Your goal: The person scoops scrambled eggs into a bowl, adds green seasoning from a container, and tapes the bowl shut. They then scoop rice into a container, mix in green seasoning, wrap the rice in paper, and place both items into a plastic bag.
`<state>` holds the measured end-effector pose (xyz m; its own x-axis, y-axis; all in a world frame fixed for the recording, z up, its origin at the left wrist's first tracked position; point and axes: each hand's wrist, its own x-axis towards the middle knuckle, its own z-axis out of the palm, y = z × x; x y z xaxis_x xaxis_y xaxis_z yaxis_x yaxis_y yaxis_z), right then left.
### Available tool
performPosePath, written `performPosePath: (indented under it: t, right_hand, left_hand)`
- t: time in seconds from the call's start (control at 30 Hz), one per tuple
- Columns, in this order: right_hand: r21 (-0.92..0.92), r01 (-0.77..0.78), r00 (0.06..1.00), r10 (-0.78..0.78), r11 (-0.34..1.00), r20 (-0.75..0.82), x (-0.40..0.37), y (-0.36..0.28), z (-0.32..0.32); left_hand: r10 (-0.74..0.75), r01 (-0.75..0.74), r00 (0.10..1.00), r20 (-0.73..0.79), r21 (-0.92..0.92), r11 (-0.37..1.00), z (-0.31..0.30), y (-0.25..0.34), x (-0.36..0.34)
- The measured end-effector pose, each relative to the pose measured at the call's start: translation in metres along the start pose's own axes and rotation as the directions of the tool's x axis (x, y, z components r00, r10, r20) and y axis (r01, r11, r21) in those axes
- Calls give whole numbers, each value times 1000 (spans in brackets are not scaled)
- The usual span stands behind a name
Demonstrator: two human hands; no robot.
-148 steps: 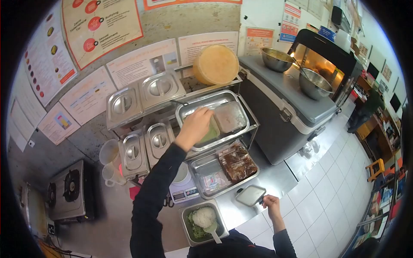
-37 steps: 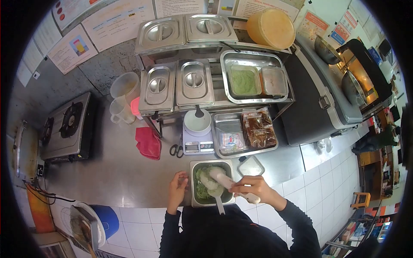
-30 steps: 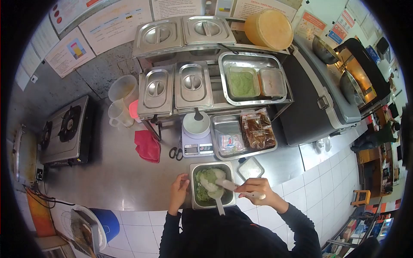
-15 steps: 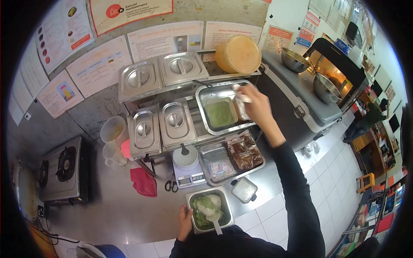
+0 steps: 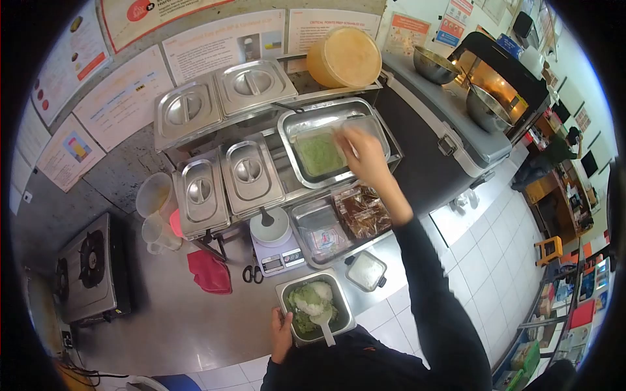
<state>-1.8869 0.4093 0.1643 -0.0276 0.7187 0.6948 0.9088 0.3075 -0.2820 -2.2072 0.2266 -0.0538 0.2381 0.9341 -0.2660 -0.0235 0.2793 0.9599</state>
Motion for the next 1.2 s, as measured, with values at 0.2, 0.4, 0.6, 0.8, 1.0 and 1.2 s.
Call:
performPosePath:
  t: [0.2,0.4,0.6,0.8,1.0,1.2]
  right_hand:
    - [-215,-700,693,721,681,26,-235,10,3]
    - [-285,-735,515,780,615,355,-338,42,23]
    - [-35,-885,378,760,465,529,-315,32,-30]
    - [336,-629,776,595,701,209,-183,33,-60]
    - [161,-395,916,402,904,-10,-31,25,4]
    - [-345,-265,964,244,901,-105,-13,14,41]
  left_hand:
    - [-35,35,999,3,44,998,4,4,-3]
    - [21,-21,1000,6,70,997,4,0,-1]
    - [-5,4,1000,17,46,999,1,0,1]
    - [21,-21,1000,-18,-15,1000,8,2,-1]
    - [55,-53,998,-14,102,993,4,-2,0]
    - [50,-49,998,-26,30,998,6,-3,-2]
